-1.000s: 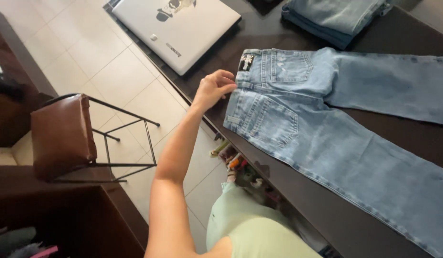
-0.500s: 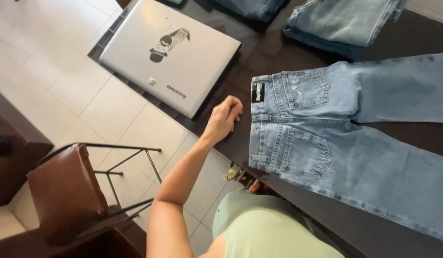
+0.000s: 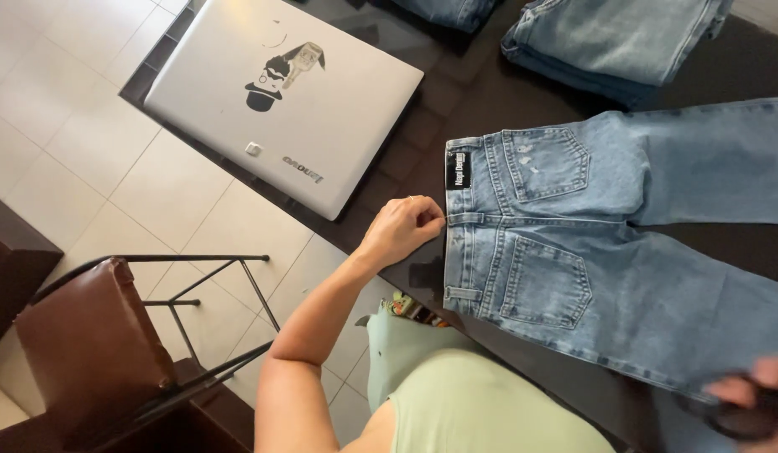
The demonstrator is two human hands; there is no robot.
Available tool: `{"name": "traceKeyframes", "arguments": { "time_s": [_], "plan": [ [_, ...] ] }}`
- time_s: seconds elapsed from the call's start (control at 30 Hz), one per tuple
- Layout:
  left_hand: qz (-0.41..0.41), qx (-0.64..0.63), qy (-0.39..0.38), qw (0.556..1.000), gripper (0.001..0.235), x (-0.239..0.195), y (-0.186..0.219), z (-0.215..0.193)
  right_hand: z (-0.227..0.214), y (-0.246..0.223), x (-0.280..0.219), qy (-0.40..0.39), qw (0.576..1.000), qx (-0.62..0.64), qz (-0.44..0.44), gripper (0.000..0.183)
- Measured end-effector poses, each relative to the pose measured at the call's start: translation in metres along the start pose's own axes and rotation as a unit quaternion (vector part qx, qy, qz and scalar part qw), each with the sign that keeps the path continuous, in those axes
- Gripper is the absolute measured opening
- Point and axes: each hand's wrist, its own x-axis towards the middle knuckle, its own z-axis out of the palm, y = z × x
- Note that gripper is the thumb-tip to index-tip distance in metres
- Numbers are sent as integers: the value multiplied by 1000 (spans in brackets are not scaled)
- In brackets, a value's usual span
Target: The person folds a pair of light blue jeans on a dark table, then uses scissors to cut the waistband and the bottom hem of the jeans. They repeat the cutting process on a second pair of jeans.
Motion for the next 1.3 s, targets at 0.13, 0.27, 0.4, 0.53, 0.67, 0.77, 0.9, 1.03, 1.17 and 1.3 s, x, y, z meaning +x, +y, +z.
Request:
{"name": "traceKeyframes", "arguments": {
  "time_s": [0.13,0.27,0.4,0.53,0.67,0.77,0.9,1.03,1.17,1.3],
  "plan": [
    [68,-70,63,993,6,-3,3,-2,345,-97,-53,-6,962,-13,-271,79],
    [48,-59,91,993,7,-6,5,0,403,-134,-53,-70,971,-105,-204,81],
    [117,-87,142,979,13,-11,-8,7,416,-146,-40,-101,974,-149,-140,75],
    [23,-79,35,996,43,-12,-3,4,415,-140,-25,-83,957,-200,-194,65],
    [40,-127,-12,991,38,-10,10,-1,423,-147,-27,-63,918,-280,-275,56],
    [58,-198,25,978,18,-6,11,1,432,-156,-31,-16,839,-410,-359,55],
    [18,-279,-9,960,19,-2,15,-5,431,-157,-30,-22,825,-442,-352,56],
    [15,-248,-25,968,17,6,16,-11,431,-158,-30,-14,812,-459,-359,56],
    [9,-157,-35,987,11,18,15,-15,425,-154,-24,-17,804,-475,-358,57],
    [95,-51,-54,993,11,29,3,-10,414,-150,-11,-41,795,-479,-370,63]
  ]
}}
